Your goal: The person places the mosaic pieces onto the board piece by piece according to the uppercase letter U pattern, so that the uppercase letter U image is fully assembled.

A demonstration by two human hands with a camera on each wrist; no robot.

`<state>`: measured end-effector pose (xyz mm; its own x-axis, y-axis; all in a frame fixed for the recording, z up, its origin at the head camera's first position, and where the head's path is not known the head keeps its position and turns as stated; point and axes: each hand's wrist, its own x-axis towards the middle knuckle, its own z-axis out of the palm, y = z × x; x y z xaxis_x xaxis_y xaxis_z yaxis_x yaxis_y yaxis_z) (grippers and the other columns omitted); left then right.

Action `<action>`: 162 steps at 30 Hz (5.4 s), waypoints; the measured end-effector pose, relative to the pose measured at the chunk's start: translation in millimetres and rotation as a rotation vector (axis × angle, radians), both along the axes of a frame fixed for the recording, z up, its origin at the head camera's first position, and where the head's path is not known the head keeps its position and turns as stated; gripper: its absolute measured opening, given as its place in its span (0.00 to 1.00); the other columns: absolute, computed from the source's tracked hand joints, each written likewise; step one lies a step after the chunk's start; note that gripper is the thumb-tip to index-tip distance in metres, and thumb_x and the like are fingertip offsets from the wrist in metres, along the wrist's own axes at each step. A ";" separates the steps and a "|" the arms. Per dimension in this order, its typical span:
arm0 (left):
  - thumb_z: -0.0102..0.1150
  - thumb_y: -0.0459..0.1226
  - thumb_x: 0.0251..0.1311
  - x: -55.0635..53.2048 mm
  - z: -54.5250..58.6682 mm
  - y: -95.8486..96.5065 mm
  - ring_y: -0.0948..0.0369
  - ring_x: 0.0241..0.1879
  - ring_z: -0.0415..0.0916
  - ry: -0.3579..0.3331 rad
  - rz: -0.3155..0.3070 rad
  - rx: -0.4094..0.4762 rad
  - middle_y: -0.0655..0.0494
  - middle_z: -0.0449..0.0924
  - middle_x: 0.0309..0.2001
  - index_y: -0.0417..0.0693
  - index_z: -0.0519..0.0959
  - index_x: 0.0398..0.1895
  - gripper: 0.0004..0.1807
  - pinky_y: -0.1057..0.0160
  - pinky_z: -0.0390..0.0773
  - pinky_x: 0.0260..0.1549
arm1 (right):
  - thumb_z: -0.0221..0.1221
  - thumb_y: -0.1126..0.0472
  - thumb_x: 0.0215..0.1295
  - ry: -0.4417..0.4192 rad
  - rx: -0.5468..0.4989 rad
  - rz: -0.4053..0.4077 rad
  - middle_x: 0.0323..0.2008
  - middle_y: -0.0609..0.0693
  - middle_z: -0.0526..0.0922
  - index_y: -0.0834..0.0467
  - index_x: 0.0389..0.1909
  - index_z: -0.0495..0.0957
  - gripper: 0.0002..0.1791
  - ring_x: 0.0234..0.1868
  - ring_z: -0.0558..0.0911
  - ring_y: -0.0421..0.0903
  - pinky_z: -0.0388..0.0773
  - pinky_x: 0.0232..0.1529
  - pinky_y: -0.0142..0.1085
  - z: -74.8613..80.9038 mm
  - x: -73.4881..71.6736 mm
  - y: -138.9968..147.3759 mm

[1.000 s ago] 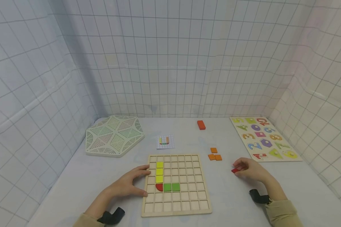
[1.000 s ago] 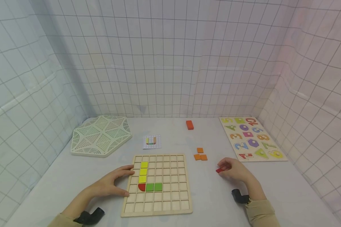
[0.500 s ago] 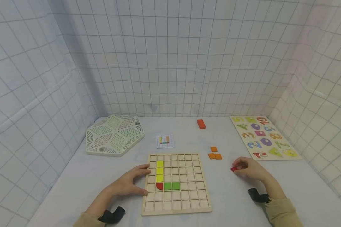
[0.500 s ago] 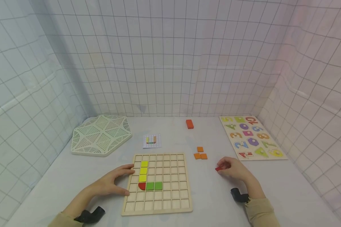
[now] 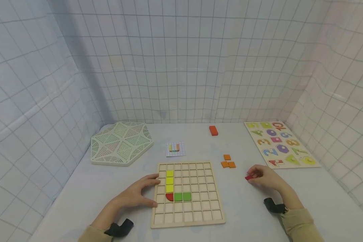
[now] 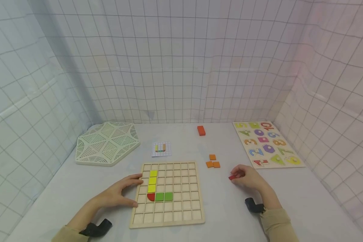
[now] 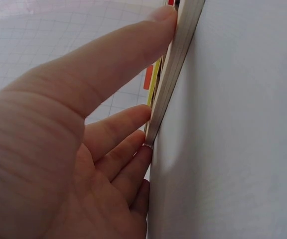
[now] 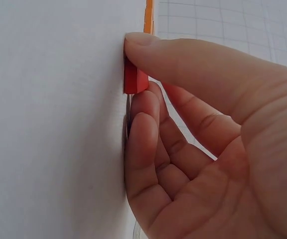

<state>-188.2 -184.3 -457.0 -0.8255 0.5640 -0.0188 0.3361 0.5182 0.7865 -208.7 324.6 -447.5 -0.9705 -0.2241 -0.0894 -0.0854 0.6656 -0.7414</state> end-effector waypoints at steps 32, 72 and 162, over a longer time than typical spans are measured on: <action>0.73 0.51 0.41 0.0 0.4 0.0 0.44 0.70 0.45 -0.011 0.006 -0.008 0.53 0.55 0.71 0.54 0.71 0.61 0.39 0.36 0.46 0.64 | 0.67 0.60 0.54 -0.008 0.034 -0.015 0.33 0.50 0.78 0.59 0.38 0.77 0.13 0.35 0.74 0.47 0.74 0.33 0.36 -1.8 0.7 -2.0; 0.73 0.52 0.40 -0.2 -3.3 -1.0 0.43 0.70 0.46 0.010 0.012 -0.013 0.53 0.55 0.70 0.55 0.72 0.60 0.40 0.37 0.46 0.64 | 0.60 0.57 0.63 0.193 -0.128 0.250 0.39 0.48 0.85 0.58 0.45 0.83 0.13 0.36 0.81 0.41 0.79 0.37 0.31 27.1 -11.3 -96.1; 0.73 0.51 0.40 3.8 1.6 1.2 0.42 0.70 0.46 0.009 0.014 -0.004 0.51 0.56 0.70 0.52 0.72 0.60 0.40 0.36 0.47 0.63 | 0.65 0.59 0.58 -0.066 -0.111 0.491 0.30 0.39 0.82 0.50 0.37 0.81 0.07 0.34 0.81 0.38 0.78 0.39 0.31 5.8 4.9 -169.4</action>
<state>-184.4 -183.1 -455.4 -0.8334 0.5525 -0.0135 0.3360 0.5259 0.7814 -203.8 155.3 -441.7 -0.7410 -0.6645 -0.0972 -0.3189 0.4756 -0.8198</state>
